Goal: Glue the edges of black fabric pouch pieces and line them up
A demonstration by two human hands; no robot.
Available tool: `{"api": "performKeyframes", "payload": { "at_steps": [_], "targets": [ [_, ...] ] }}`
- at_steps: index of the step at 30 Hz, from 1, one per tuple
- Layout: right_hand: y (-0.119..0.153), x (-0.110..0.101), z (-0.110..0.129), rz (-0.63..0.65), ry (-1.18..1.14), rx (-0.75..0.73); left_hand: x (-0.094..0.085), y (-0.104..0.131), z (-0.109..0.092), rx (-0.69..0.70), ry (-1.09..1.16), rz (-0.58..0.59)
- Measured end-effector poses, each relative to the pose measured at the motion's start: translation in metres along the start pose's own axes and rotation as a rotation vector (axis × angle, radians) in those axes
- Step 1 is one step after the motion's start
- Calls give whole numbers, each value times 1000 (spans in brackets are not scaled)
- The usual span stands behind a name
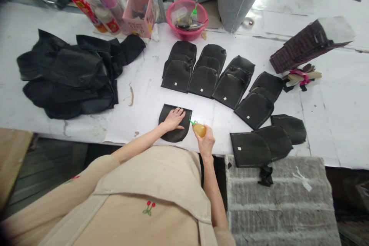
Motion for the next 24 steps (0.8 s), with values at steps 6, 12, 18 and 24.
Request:
{"api": "performKeyframes", "payload": {
  "at_steps": [6,12,18,24],
  "targets": [
    [13,-5,2,4,-8,20,-1,0,0,0,1,-4],
    [25,-11,8,0,-11,41,-2,0,0,-4,6,19],
    [37,-17,10,10,-5,70,0,0,1,-4,-5,14],
    [46,-20,12,8,-16,99,-2,1,-4,-8,9,64]
  ]
}}
Point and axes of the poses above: each hand's wrist, its own y-axis away from the middle knuckle, its own x-axis out of the palm, z = x × y, the point moved 1 cm from there along -y, towards the middle knuckle, and after that the axes turned 7 degrees about -z, right-handed, at the moved point
